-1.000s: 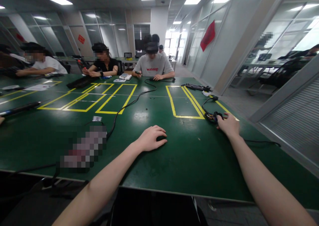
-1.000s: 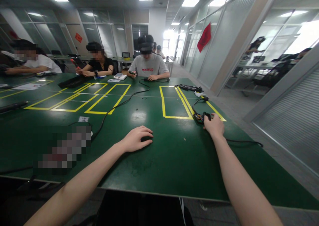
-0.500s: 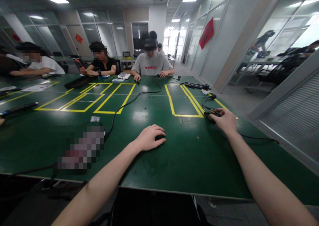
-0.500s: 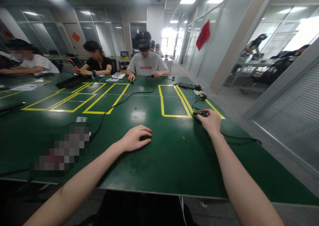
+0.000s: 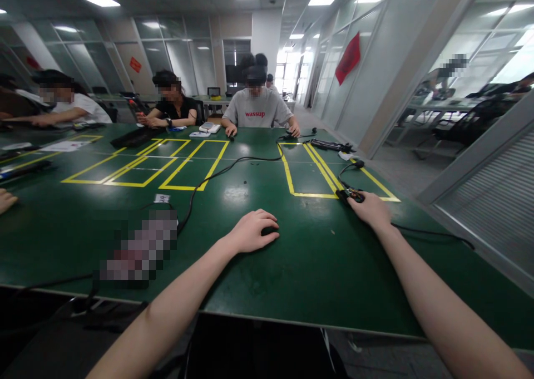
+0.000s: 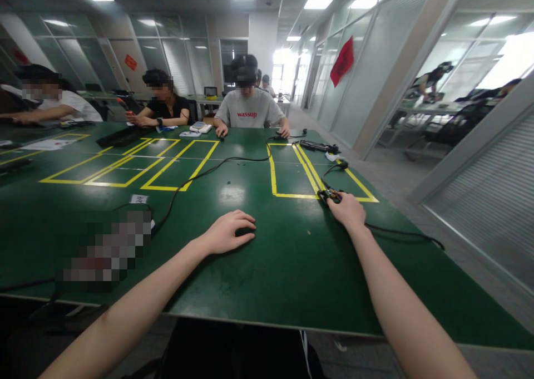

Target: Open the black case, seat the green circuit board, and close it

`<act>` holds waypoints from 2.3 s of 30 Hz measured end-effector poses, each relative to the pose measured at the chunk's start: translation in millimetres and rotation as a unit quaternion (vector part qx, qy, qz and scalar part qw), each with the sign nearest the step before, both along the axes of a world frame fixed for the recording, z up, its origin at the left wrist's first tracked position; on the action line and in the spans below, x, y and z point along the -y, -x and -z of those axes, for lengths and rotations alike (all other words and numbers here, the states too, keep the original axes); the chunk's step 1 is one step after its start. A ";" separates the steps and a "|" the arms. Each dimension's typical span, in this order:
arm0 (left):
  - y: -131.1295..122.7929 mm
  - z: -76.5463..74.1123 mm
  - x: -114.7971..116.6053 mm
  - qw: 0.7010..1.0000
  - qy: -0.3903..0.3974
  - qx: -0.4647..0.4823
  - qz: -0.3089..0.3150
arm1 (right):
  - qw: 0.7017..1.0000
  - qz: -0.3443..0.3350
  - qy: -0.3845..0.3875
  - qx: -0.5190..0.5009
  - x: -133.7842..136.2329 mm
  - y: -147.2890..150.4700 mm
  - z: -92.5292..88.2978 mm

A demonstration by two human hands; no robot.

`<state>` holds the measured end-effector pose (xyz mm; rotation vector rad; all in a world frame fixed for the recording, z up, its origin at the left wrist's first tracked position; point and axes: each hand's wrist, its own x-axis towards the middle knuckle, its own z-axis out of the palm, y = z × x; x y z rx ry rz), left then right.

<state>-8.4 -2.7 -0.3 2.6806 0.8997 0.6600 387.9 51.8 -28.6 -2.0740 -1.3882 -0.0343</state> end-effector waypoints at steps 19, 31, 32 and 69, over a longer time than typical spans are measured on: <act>3.6 -8.3 6.3 1.000 0.010 0.024 0.001 | 0.771 -0.633 0.011 -0.069 71.7 172.9 -29.0; 5.8 -0.8 -1.2 1.000 0.010 0.000 -0.007 | 0.814 -0.571 -0.057 -0.087 62.7 163.2 -23.1; 5.6 -0.4 -1.4 1.000 0.011 0.000 -0.007 | 0.815 -0.570 -0.059 -0.083 62.5 163.9 -21.9; 12.7 0.2 -15.0 0.995 -0.016 -0.025 -0.097 | 0.880 -0.467 -0.067 0.051 59.6 176.9 -9.4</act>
